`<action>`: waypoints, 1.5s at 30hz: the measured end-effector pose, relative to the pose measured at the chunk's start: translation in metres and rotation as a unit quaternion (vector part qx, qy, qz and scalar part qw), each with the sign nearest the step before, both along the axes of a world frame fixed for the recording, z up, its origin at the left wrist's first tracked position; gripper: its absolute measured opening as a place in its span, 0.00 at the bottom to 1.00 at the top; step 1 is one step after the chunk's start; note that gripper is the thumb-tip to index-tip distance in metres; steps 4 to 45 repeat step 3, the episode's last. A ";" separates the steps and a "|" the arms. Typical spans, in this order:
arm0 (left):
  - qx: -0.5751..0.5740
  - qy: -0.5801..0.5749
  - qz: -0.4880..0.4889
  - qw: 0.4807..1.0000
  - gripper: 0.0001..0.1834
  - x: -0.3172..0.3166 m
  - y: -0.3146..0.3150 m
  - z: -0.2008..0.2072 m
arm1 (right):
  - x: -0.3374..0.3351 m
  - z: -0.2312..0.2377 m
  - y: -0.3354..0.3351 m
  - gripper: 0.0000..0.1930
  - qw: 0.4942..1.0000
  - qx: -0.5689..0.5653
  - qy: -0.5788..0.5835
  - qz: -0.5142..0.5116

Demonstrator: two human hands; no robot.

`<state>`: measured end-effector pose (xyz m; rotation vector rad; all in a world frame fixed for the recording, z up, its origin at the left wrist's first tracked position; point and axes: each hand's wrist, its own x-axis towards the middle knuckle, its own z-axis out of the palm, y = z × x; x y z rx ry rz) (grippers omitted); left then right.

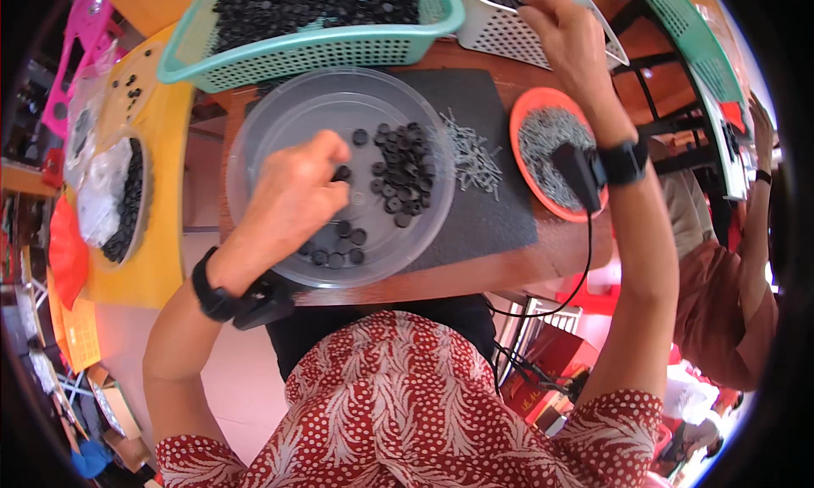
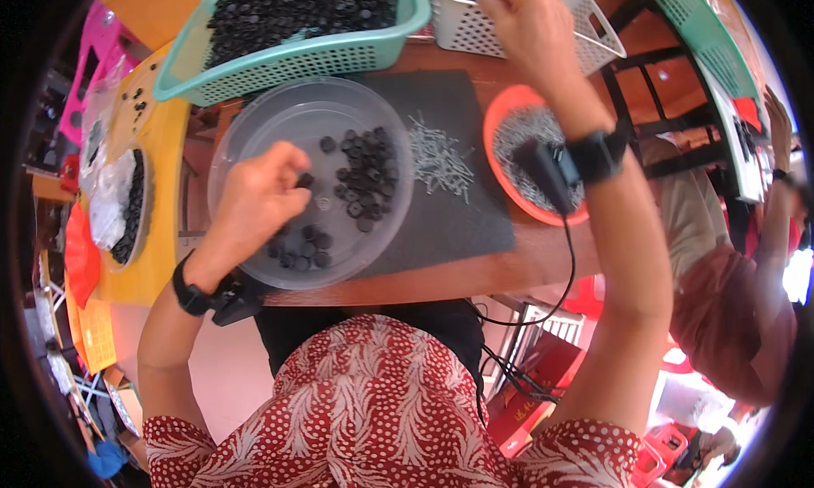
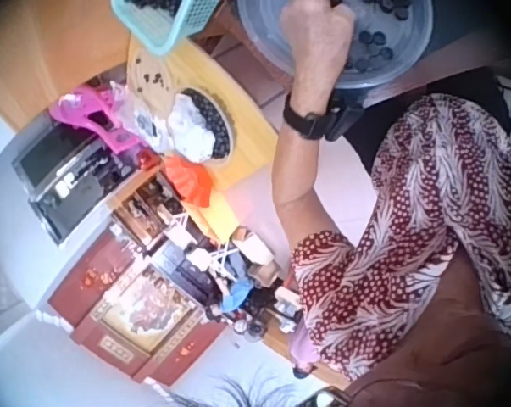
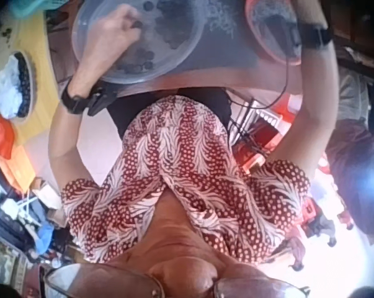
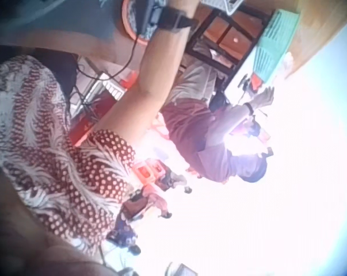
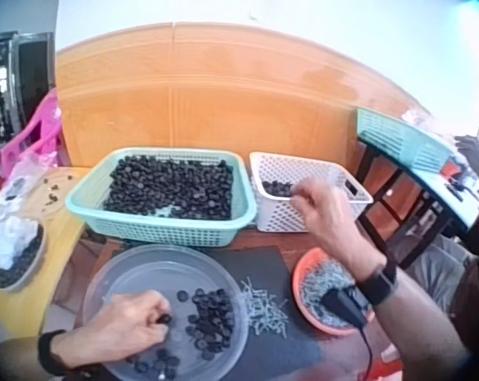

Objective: Manually inserting metal pins into black plastic circular components at a workshop table.

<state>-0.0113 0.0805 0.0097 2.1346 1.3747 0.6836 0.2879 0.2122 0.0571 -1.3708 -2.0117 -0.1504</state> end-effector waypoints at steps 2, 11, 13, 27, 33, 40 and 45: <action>-0.109 -0.068 0.050 0.990 0.14 -0.011 -0.005 0.001 | -0.006 -0.009 -0.037 0.10 0.996 0.022 -0.006 0.086; -0.159 -0.107 0.051 0.980 0.16 -0.016 -0.005 -0.003 | -0.002 -0.008 -0.040 0.10 0.997 0.021 -0.009 0.080; -0.159 -0.107 0.051 0.980 0.16 -0.016 -0.005 -0.003 | -0.002 -0.008 -0.040 0.10 0.997 0.021 -0.009 0.080; -0.159 -0.107 0.051 0.980 0.16 -0.016 -0.005 -0.003 | -0.002 -0.008 -0.040 0.10 0.997 0.021 -0.009 0.080; -0.159 -0.107 0.051 0.980 0.16 -0.016 -0.005 -0.003 | -0.002 -0.008 -0.040 0.10 0.997 0.021 -0.009 0.080; -0.159 -0.107 0.051 0.980 0.16 -0.016 -0.005 -0.003 | -0.002 -0.008 -0.040 0.10 0.997 0.021 -0.009 0.080; -0.159 -0.107 0.051 0.980 0.16 -0.016 -0.005 -0.003 | -0.002 -0.008 -0.040 0.10 0.997 0.021 -0.009 0.080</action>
